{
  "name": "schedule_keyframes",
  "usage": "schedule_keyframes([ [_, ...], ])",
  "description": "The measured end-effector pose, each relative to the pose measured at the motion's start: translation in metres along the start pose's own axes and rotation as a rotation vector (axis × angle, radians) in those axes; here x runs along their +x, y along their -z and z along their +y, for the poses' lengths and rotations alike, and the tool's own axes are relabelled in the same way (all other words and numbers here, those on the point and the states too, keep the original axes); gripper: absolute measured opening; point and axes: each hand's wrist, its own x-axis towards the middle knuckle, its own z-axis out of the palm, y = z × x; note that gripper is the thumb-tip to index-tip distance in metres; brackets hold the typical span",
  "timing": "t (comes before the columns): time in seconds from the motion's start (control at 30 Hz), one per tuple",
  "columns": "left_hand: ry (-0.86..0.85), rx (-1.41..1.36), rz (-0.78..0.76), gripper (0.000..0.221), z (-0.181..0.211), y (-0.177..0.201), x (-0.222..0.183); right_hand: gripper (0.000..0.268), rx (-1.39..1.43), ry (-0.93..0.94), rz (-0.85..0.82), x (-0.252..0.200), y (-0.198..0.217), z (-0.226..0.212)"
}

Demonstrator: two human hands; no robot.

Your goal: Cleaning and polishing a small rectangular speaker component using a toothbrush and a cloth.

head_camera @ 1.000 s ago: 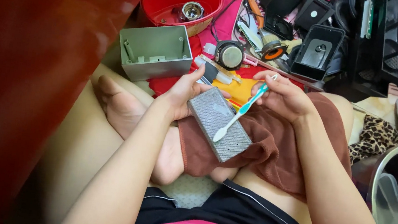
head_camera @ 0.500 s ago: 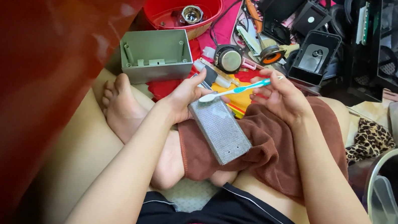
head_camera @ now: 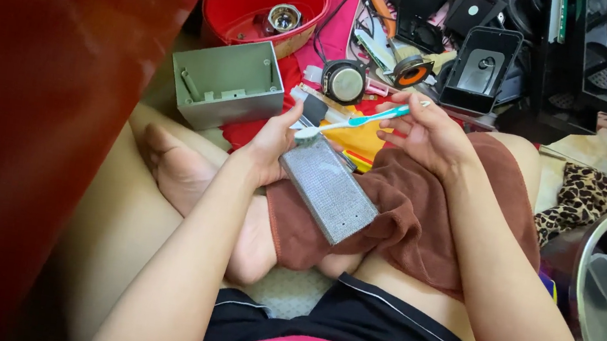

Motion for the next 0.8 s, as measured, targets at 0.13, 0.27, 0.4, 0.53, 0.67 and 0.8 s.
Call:
schedule_keyframes([
  [0.13,0.025,0.020,0.006,0.084,-0.008,0.005,0.005,0.029,-0.010,-0.006,-0.015,0.005,0.007,0.005],
  [0.27,0.037,0.047,-0.033,0.085,-0.007,0.006,0.003,0.029,-0.052,-0.009,-0.104,0.008,0.015,0.009],
  [0.4,0.035,0.058,-0.009,0.085,-0.009,0.017,0.014,0.030,-0.035,0.004,-0.039,0.008,0.015,0.008],
  [0.53,0.022,0.068,-0.014,0.082,-0.009,0.002,0.001,0.033,0.044,0.027,0.060,0.002,0.008,0.001],
  [0.67,0.027,0.063,0.005,0.078,-0.009,0.008,0.008,0.030,0.061,0.037,0.128,0.007,0.015,0.003],
  [0.8,0.028,0.088,0.002,0.073,-0.008,0.001,-0.001,0.027,0.005,0.010,0.035,-0.001,0.004,0.002],
])
